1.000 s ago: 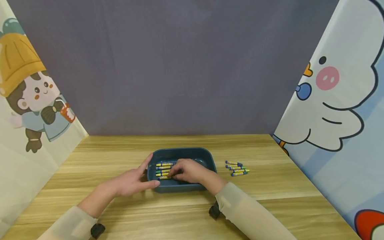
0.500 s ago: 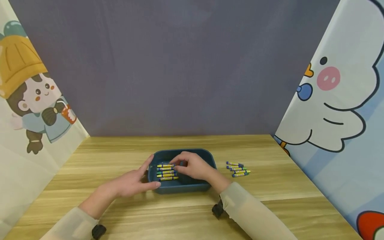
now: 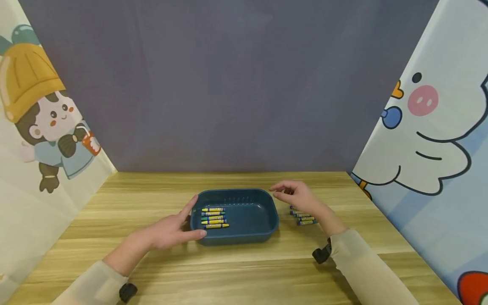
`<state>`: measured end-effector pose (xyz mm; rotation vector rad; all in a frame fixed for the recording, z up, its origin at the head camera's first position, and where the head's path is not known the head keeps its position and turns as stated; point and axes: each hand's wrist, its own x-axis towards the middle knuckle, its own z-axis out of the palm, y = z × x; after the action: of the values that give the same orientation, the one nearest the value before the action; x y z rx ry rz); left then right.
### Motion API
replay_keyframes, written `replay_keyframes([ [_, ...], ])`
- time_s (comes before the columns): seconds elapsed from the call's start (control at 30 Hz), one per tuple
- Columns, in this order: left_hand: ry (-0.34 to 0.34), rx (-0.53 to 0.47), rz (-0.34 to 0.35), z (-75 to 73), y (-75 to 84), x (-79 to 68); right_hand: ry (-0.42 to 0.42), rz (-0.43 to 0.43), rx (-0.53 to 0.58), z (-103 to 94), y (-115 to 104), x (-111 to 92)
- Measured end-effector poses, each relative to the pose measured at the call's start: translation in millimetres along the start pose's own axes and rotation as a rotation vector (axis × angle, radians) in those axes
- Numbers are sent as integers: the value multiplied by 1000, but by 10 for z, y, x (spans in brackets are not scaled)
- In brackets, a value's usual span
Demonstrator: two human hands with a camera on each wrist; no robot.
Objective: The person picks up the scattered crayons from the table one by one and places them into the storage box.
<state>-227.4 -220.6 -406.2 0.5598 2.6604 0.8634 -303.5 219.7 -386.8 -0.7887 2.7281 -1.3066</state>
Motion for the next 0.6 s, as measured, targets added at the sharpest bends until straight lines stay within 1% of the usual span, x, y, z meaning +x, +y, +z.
replay_keyframes([
  [0.1,3,-2,5,-3,5,7,-20,81,-35,-184,266,-108],
  [0.17,5,-4,8,-4,9,11,-43,127,-92,-276,416,-170],
  [0.27,2,-5,9,-1,6,17,-83,151,-177,-375,582,-236],
  [0.33,0,-5,9,1,2,18,-107,153,-212,-417,652,-258],
  [0.5,0,-9,13,-1,2,10,-159,177,-172,-471,747,-282],
  [0.6,3,-5,15,-5,7,5,-178,177,-174,-484,780,-288],
])
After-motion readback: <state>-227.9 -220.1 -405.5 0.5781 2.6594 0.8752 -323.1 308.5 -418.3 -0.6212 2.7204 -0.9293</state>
